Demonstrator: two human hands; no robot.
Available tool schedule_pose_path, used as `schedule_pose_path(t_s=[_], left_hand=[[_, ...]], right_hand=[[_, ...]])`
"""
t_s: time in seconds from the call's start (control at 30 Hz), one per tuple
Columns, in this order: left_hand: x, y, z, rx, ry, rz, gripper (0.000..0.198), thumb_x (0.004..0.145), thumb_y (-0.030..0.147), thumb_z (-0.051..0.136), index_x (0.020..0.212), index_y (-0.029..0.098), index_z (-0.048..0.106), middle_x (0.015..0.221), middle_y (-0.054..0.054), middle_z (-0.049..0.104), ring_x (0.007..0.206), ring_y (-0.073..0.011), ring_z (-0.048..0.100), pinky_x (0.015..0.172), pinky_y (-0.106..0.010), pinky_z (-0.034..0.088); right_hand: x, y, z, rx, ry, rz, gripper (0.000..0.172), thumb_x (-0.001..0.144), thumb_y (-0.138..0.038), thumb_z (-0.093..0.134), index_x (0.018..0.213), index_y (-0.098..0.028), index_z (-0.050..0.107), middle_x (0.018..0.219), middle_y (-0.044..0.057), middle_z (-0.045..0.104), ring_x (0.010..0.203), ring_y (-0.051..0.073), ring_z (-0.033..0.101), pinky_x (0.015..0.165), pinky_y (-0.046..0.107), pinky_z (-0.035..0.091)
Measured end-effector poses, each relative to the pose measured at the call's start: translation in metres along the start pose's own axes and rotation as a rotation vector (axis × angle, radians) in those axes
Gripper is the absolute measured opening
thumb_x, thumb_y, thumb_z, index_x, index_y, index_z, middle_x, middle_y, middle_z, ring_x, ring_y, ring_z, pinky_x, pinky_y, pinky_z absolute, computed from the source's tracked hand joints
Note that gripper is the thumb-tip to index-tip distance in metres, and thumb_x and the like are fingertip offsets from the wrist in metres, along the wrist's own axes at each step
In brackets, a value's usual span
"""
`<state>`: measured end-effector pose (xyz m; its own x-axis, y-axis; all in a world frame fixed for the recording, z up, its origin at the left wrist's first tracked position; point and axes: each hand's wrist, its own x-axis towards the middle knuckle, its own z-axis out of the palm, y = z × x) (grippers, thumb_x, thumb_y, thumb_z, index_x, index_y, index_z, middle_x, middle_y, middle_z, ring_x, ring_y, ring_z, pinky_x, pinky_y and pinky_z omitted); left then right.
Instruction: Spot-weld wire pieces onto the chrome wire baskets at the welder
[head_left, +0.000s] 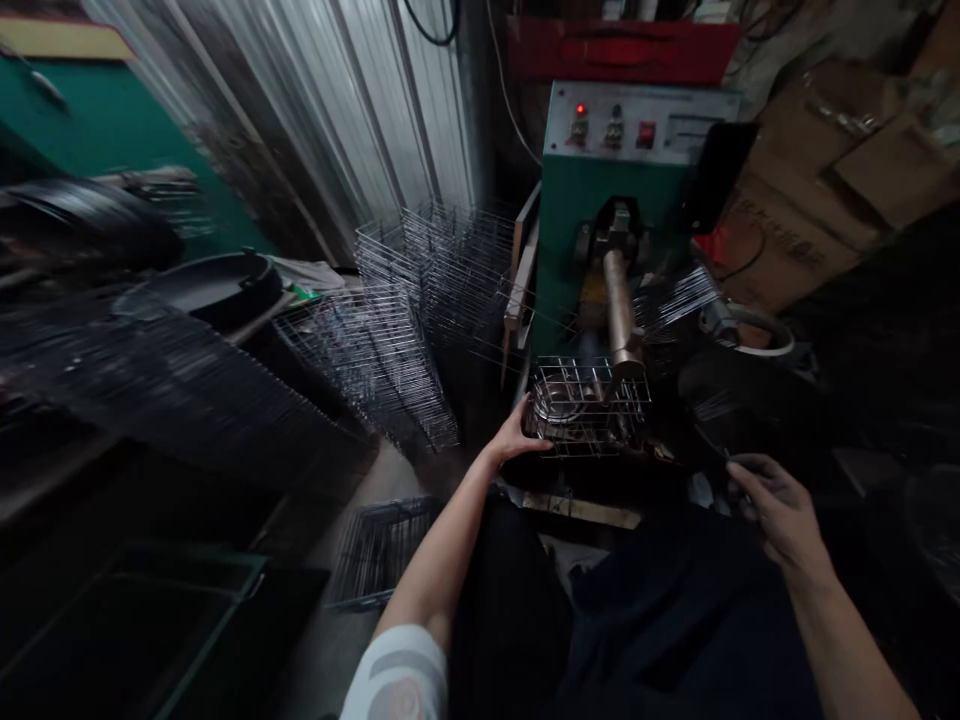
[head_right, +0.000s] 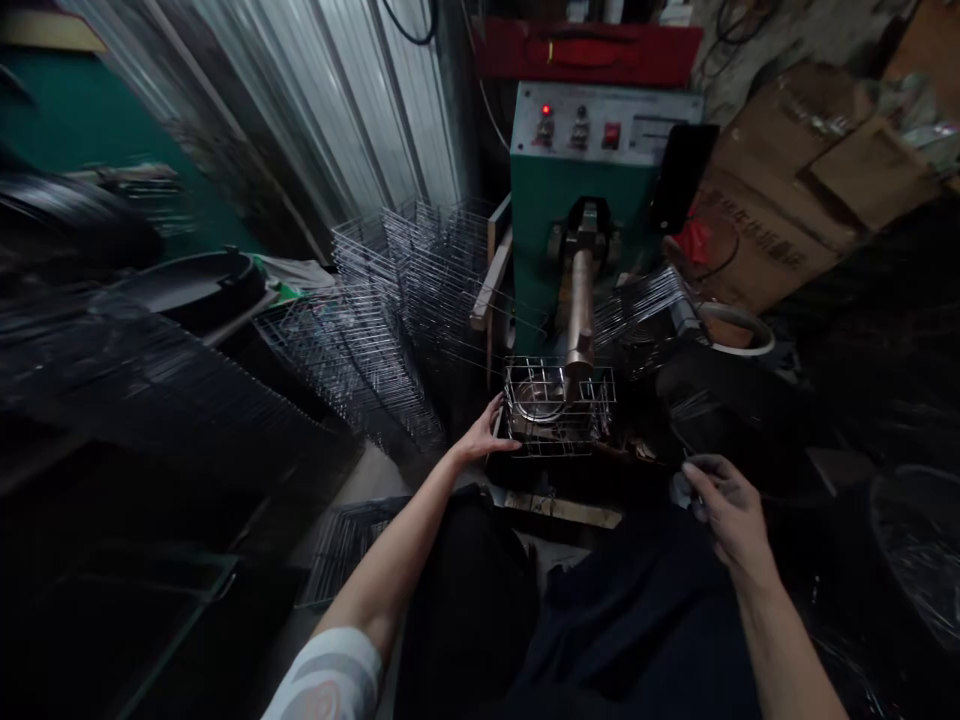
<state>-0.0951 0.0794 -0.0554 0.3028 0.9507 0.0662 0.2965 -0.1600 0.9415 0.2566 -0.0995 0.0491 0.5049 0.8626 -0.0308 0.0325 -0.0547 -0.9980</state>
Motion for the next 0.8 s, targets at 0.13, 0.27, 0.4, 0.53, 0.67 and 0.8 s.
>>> schedule_pose_path(t_s=[0.13, 0.27, 0.4, 0.53, 0.67, 0.8], left_hand=[[-0.025, 0.012, -0.007, 0.008, -0.032, -0.004, 0.111, 0.053, 0.036, 0.088, 0.149, 0.017, 0.034, 0.146, -0.019, 0.049, 0.132, -0.0306, 0.052, 0.109, -0.052, 0.042], [-0.071, 0.028, -0.008, 0.160, -0.143, 0.142, 0.106, 0.054, 0.030, 0.086, 0.148, 0.019, 0.037, 0.148, -0.015, 0.048, 0.137, -0.0305, 0.047, 0.116, -0.048, 0.037], [-0.086, 0.068, 0.012, 0.410, -0.220, 0.116, 0.119, 0.050, 0.031, 0.088, 0.151, 0.029, 0.025, 0.140, -0.009, 0.056, 0.127, -0.0315, 0.056, 0.110, -0.048, 0.043], [-0.076, 0.113, 0.039, 0.668, -0.193, 0.163, 0.115, 0.050, 0.038, 0.087, 0.148, 0.027, 0.026, 0.131, -0.011, 0.060, 0.124, -0.0359, 0.057, 0.115, -0.057, 0.033], [-0.066, 0.139, 0.049, 0.761, -0.126, 0.252, 0.109, 0.053, 0.044, 0.085, 0.144, 0.023, 0.029, 0.133, -0.014, 0.057, 0.126, -0.0372, 0.054, 0.115, -0.057, 0.032], [-0.056, 0.149, 0.047, 0.803, -0.071, 0.262, 0.104, 0.052, 0.036, 0.084, 0.140, 0.023, 0.031, 0.133, -0.013, 0.057, 0.129, -0.0369, 0.053, 0.116, -0.055, 0.030]], right_hand=[[-0.024, -0.027, 0.004, 0.017, -0.248, -0.060, 0.042, 0.076, -0.049, 0.081, 0.106, -0.020, 0.074, 0.091, 0.010, 0.072, 0.063, 0.016, 0.064, 0.054, 0.026, 0.055], [-0.047, -0.054, 0.012, -0.173, -0.489, -0.171, 0.042, 0.087, -0.045, 0.072, 0.124, -0.026, 0.070, 0.115, 0.012, 0.071, 0.107, 0.029, 0.067, 0.088, 0.041, 0.057], [-0.054, -0.057, 0.042, -0.412, -0.756, -0.408, 0.024, 0.100, -0.040, 0.057, 0.113, -0.028, 0.073, 0.104, 0.005, 0.073, 0.096, 0.022, 0.067, 0.084, 0.033, 0.053], [-0.040, -0.024, 0.073, -0.691, -0.837, -0.670, 0.020, 0.103, -0.029, 0.053, 0.102, -0.021, 0.071, 0.091, 0.004, 0.072, 0.089, 0.021, 0.061, 0.081, 0.034, 0.046], [-0.024, 0.002, 0.084, -0.986, -0.756, -0.860, 0.019, 0.099, -0.025, 0.061, 0.114, -0.018, 0.069, 0.101, 0.008, 0.073, 0.101, 0.026, 0.057, 0.083, 0.039, 0.040], [-0.017, 0.006, 0.083, -1.069, -0.627, -1.021, 0.034, 0.101, -0.015, 0.053, 0.134, -0.015, 0.059, 0.125, 0.011, 0.068, 0.115, 0.029, 0.052, 0.087, 0.043, 0.035]])
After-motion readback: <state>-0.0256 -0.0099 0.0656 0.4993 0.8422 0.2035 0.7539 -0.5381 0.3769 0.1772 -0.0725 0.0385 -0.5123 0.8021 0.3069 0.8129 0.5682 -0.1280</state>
